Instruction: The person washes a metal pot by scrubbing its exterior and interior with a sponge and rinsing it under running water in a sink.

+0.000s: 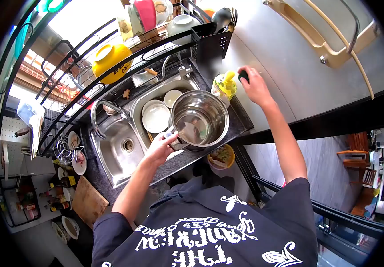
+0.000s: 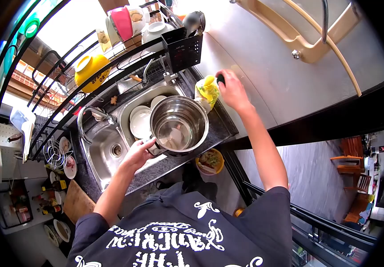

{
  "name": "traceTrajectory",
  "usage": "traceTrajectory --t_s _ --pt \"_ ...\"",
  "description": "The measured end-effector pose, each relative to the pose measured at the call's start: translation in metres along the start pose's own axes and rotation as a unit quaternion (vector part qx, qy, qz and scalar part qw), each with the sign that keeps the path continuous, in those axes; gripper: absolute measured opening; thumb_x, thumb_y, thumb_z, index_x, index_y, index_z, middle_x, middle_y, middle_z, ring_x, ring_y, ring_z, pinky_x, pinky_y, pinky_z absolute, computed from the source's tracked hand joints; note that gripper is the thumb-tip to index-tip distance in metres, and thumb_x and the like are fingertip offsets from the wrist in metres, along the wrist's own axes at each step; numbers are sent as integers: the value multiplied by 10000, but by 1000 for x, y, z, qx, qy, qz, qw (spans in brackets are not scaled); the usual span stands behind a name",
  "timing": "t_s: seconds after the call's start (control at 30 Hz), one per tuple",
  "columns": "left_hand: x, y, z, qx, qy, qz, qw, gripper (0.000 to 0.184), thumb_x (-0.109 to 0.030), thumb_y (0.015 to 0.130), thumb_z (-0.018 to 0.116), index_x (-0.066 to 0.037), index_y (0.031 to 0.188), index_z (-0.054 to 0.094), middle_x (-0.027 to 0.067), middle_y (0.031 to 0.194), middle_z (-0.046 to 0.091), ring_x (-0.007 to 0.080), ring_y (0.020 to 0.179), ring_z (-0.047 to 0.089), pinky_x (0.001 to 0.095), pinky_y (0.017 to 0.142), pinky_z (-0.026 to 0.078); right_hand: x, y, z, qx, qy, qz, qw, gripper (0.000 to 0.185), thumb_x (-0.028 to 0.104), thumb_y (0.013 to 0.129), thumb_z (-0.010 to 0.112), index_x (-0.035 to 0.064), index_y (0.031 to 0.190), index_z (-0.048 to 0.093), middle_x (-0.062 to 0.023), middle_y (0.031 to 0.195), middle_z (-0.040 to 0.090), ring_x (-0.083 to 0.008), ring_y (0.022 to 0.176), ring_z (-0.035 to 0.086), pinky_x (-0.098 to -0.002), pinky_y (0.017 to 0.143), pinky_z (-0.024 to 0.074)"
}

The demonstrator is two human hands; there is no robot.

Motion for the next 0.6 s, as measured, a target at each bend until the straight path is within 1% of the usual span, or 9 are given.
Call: traceTrajectory --t_s 0.03,0.1,0.17,0.23,0.27,0.33,0.4,0.57,0.6 --pt "-6 -4 7 -8 10 -3 1000 302 -148 916 633 -23 1183 566 52 1110 633 154 988 631 324 867 534 3 4 4 6 -10 -28 1000 225 104 870 550 105 1094 571 -184 1075 593 -389 967 595 -470 842 475" --pt "-18 -4 17 4 14 -3 1000 241 -157 936 604 7 1113 593 80 1055 650 169 931 646 344 792 557 -2 13 14 38 -29 -18 999 229 125 890 532 115 1113 583 -180 1078 597 -387 982 596 -471 853 476" --pt "-27 -3 27 3 16 -37 999 265 -180 955 572 6 1145 584 80 1104 631 173 966 638 349 818 557 -5 23 22 68 -49 -12 996 237 145 910 515 124 1132 595 -176 1082 601 -385 996 596 -473 863 477" --pt "-31 7 30 35 37 -74 996 298 -214 972 539 1 1176 573 82 1131 621 188 1005 630 360 854 555 -12 29 29 104 -102 54 988 287 238 941 505 153 1199 598 -170 1114 623 -377 1032 597 -475 898 472" --pt "-34 12 33 51 66 -77 994 328 -241 984 510 0 1203 553 92 1142 617 215 1021 632 407 891 557 -13 34 32 103 -102 52 988 287 238 941 505 153 1199 598 -170 1114 623 -377 1032 597 -475 898 472" --pt "-47 12 48 63 70 -84 992 338 -244 983 510 3 1211 542 98 1150 611 226 1020 634 431 887 561 -32 39 47 151 -99 118 976 339 337 944 519 157 1219 602 -167 1142 637 -367 1069 593 -471 928 462" --pt "-54 19 53 74 80 -107 988 363 -270 983 511 3 1221 523 104 1177 588 254 1016 641 472 852 581 -38 41 56 157 -80 106 979 349 354 938 527 151 1210 610 -172 1153 634 -366 1080 590 -467 937 459" --pt "-71 28 66 78 174 -117 975 460 -353 933 599 30 1180 538 111 1171 572 232 989 637 441 814 601 -47 40 62 151 -39 106 982 372 366 938 521 98 1175 624 -193 1156 627 -372 1078 585 -435 940 453" --pt "-74 31 66 65 216 -111 968 469 -370 910 630 36 1135 563 102 1110 588 212 957 644 417 790 606 -49 40 64 148 -37 108 982 372 366 938 521 98 1175 624 -193 1156 627 -372 1078 585 -435 940 453"
Point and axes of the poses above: each hand's wrist, its own y-axis towards the middle knuckle, its own z-axis out of the palm, x = y × z, the point moved 6 cm from there along y, towards the middle knuckle
